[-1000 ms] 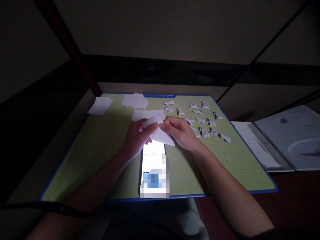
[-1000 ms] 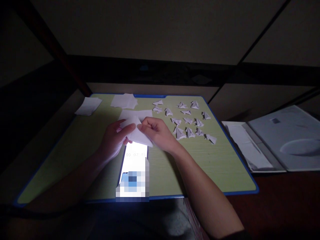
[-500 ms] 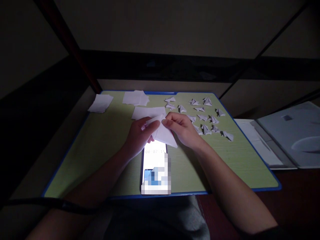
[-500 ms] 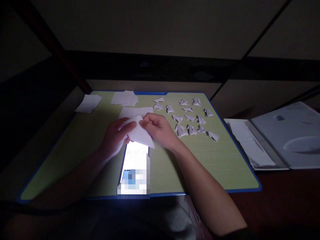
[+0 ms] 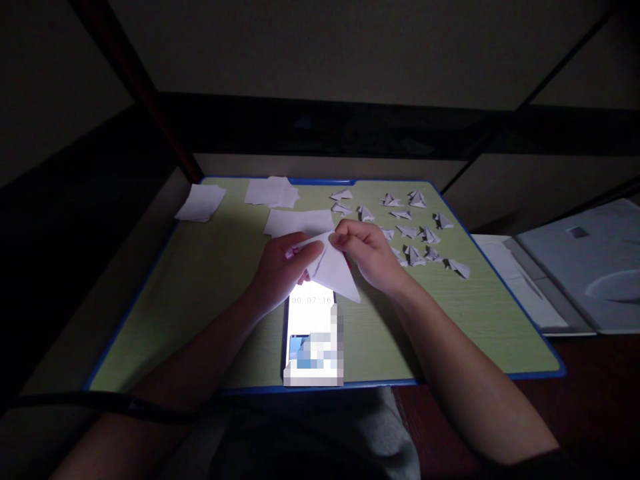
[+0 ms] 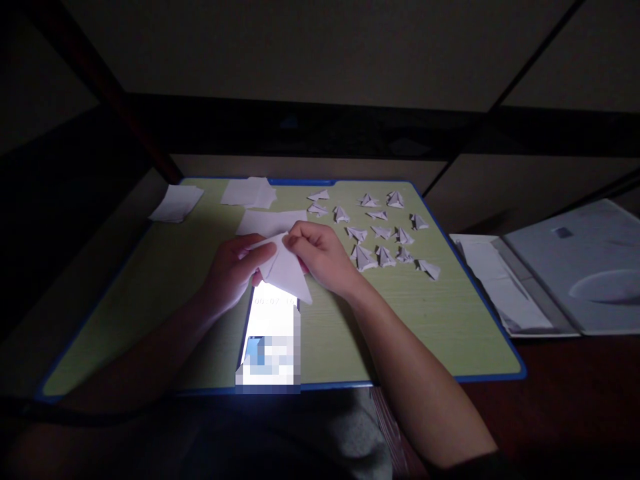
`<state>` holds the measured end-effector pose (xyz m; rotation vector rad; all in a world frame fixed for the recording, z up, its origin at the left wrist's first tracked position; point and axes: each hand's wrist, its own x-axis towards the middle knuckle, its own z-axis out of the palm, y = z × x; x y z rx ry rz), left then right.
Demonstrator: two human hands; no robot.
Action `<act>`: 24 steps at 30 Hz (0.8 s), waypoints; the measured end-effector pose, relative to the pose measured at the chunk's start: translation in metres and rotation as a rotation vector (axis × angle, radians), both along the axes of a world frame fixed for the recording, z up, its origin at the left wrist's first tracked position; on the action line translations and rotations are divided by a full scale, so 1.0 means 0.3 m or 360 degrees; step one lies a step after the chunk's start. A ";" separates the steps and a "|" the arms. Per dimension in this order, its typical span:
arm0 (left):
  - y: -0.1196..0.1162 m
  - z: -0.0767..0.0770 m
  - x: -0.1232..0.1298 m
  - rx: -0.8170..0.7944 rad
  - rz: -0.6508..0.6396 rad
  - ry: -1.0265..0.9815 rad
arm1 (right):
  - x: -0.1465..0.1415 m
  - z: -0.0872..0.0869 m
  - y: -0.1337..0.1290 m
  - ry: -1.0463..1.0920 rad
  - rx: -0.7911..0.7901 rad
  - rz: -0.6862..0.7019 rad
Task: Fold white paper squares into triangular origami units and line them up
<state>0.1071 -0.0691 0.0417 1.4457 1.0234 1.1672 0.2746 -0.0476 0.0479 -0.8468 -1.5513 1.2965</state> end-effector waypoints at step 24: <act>-0.008 -0.001 0.002 -0.0040 -0.0082 0.0005 | -0.001 0.005 -0.003 -0.0002 0.0035 -0.0068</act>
